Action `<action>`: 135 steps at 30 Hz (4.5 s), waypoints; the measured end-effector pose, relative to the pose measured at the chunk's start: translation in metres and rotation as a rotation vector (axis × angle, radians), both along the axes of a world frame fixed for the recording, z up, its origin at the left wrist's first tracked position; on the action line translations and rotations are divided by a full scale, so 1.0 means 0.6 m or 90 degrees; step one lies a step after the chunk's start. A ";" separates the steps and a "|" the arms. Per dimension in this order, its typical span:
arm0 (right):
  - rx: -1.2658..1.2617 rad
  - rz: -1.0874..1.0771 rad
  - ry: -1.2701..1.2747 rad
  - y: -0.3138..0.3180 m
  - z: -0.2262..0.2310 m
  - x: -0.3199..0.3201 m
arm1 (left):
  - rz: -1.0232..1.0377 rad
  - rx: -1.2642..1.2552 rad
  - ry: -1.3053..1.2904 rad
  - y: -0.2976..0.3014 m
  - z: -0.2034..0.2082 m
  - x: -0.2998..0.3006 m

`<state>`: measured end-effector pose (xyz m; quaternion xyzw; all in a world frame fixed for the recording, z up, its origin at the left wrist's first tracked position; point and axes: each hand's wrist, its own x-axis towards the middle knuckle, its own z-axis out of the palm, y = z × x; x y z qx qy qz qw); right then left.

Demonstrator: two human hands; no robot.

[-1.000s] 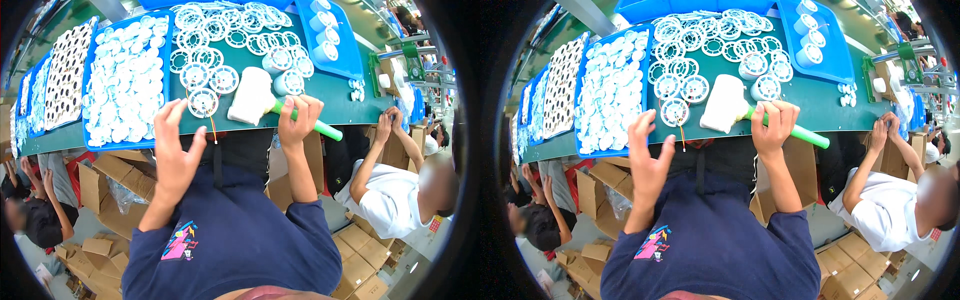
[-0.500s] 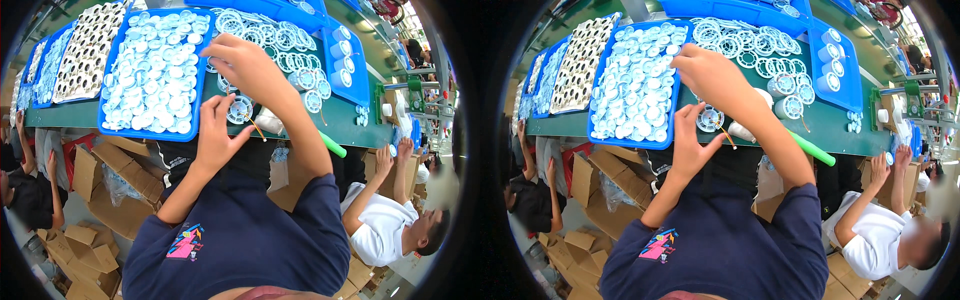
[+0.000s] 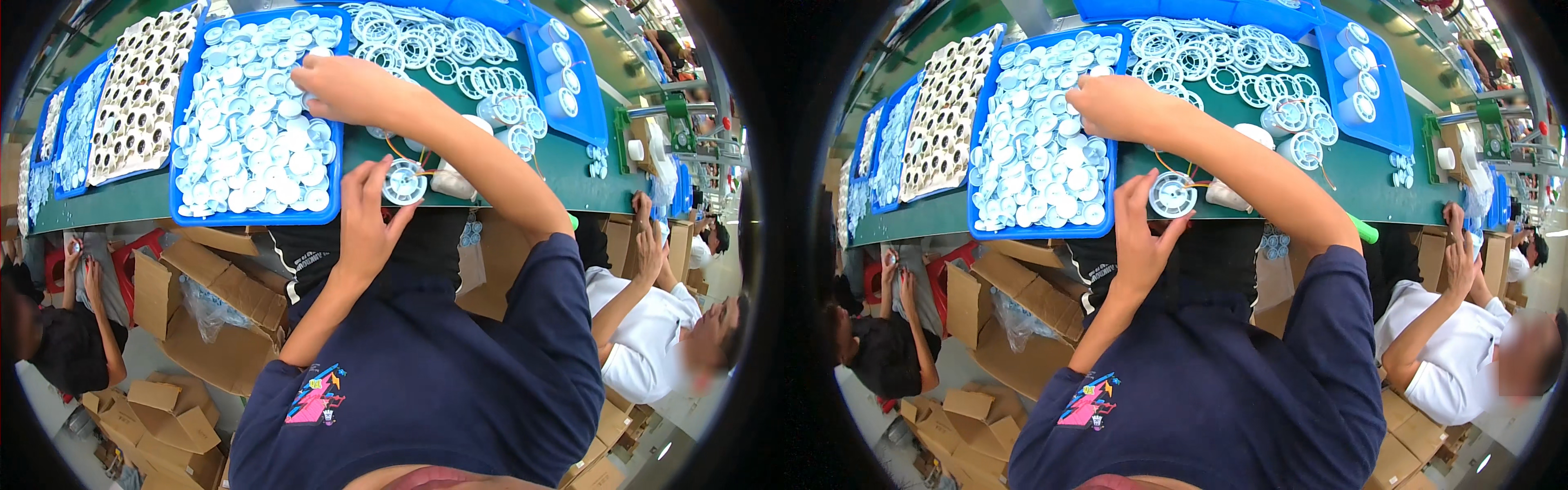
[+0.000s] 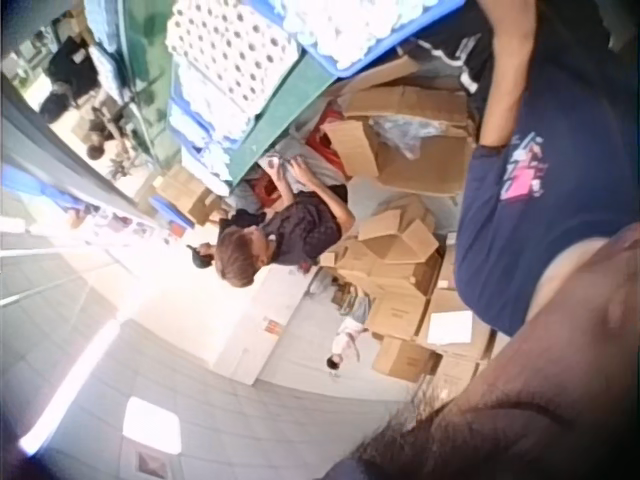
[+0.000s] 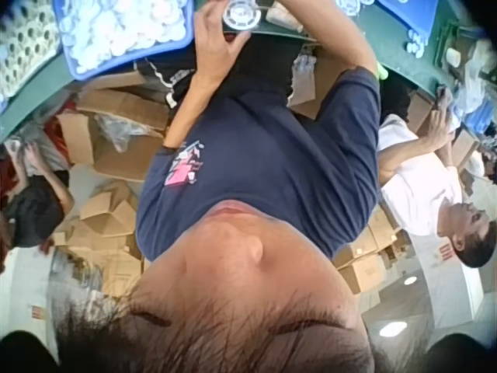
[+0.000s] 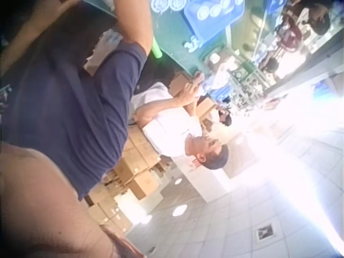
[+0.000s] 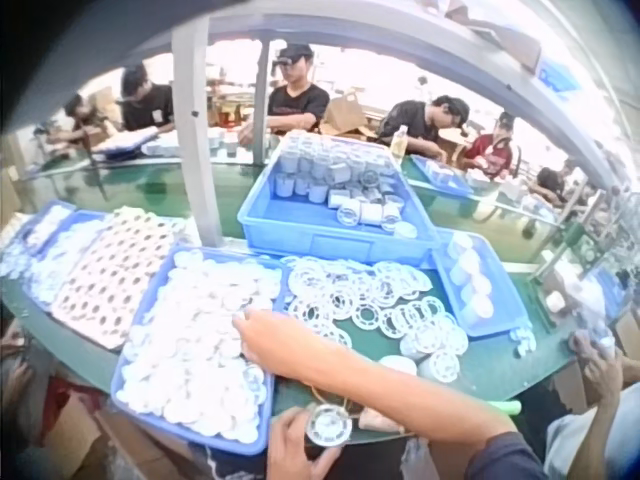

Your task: Manually assemble white and blue plastic electronic components by hand and using a mallet on a production line.

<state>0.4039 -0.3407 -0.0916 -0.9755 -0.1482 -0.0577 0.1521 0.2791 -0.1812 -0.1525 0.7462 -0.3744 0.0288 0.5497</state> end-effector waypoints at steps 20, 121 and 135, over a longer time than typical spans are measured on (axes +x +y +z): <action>0.054 -0.341 -0.269 -0.068 0.023 -0.350 | -0.124 0.033 -0.082 0.007 0.008 0.006; 0.093 -0.283 -0.169 -0.090 0.019 -0.397 | 0.012 0.063 -0.039 -0.036 0.010 0.003; 0.099 -0.257 -0.127 -0.101 0.027 -0.399 | -0.006 0.073 -0.020 -0.025 0.024 0.005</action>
